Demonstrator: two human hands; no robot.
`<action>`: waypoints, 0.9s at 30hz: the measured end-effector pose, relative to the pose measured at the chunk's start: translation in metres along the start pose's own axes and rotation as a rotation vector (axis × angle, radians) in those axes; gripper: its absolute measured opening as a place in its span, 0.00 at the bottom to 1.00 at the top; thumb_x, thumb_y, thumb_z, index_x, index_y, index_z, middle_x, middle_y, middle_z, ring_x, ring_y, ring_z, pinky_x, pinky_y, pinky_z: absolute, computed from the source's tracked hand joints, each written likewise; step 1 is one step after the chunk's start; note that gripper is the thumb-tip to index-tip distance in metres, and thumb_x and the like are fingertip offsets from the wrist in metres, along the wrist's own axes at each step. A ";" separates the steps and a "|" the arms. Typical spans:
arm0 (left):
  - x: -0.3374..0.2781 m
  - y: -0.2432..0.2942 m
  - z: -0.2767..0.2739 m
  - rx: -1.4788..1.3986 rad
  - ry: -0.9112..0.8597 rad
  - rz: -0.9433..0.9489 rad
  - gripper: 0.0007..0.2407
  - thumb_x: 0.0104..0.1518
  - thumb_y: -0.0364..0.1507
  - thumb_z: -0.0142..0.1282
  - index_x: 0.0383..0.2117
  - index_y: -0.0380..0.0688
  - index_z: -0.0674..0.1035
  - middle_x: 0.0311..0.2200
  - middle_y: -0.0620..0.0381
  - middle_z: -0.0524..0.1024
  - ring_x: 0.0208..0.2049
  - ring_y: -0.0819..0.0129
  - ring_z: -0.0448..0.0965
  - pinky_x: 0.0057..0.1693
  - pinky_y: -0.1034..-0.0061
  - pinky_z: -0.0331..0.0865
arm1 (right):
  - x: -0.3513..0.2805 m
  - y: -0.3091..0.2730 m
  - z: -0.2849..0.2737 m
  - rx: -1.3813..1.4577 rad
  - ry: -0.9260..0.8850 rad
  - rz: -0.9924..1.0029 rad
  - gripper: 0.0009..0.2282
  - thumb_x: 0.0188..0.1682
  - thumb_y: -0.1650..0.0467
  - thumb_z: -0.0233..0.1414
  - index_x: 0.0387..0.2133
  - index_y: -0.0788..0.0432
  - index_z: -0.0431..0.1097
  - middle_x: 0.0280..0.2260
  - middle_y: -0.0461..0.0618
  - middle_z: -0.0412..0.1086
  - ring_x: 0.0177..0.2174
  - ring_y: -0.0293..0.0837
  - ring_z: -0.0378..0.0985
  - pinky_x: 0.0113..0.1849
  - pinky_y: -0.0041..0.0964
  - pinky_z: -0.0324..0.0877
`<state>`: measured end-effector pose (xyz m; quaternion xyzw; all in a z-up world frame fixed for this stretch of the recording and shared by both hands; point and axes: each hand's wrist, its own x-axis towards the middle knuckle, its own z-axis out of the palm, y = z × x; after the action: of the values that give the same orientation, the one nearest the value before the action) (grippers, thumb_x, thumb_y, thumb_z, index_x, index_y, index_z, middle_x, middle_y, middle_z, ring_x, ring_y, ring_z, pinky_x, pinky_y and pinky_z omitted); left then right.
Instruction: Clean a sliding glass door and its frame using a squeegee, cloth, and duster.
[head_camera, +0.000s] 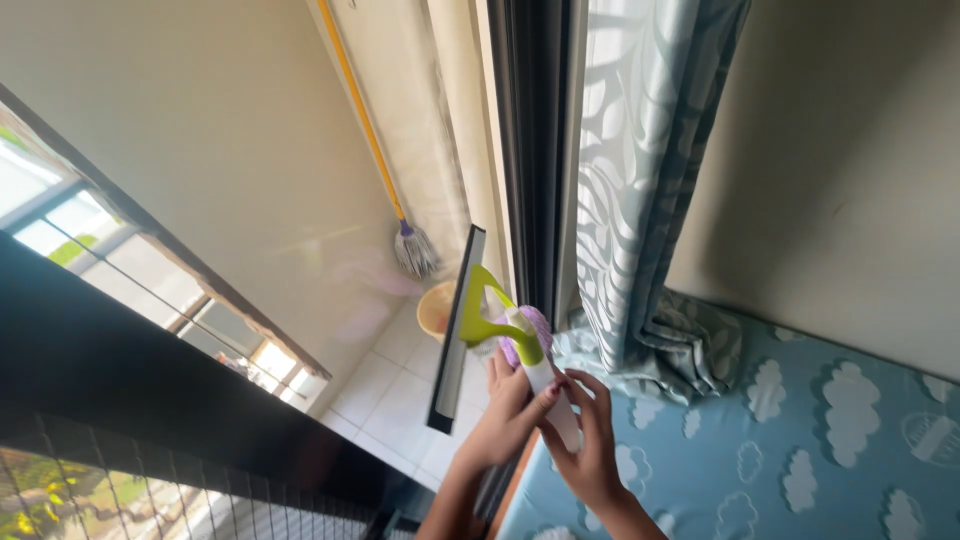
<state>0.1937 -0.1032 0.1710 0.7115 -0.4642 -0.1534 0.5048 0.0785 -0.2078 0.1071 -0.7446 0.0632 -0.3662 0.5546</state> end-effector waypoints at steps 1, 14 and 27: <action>0.002 0.009 -0.002 0.107 0.015 0.029 0.17 0.64 0.41 0.47 0.48 0.42 0.77 0.56 0.36 0.64 0.55 0.44 0.56 0.65 0.52 0.47 | 0.000 0.000 0.001 -0.183 0.067 -0.092 0.27 0.43 0.77 0.60 0.58 0.62 0.60 0.58 0.59 0.57 0.52 0.52 0.71 0.42 0.39 0.76; 0.005 0.019 -0.050 0.335 0.676 0.234 0.08 0.59 0.30 0.61 0.42 0.49 0.83 0.45 0.41 0.70 0.45 0.53 0.75 0.50 0.64 0.71 | 0.159 -0.011 -0.035 -0.054 0.202 -0.300 0.26 0.55 0.75 0.48 0.68 0.60 0.53 0.47 0.56 0.76 0.29 0.34 0.76 0.31 0.27 0.74; -0.016 -0.080 -0.049 0.377 0.920 0.186 0.09 0.50 0.24 0.62 0.34 0.54 0.88 0.43 0.45 0.70 0.36 0.59 0.82 0.43 0.66 0.79 | 0.482 -0.227 -0.019 -0.048 0.287 -0.944 0.18 0.64 0.62 0.52 0.61 0.57 0.63 0.54 0.52 0.73 0.27 0.36 0.83 0.25 0.25 0.76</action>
<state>0.2594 -0.0570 0.1198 0.7397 -0.2748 0.3083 0.5314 0.3450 -0.3778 0.5357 -0.6465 -0.1967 -0.6749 0.2964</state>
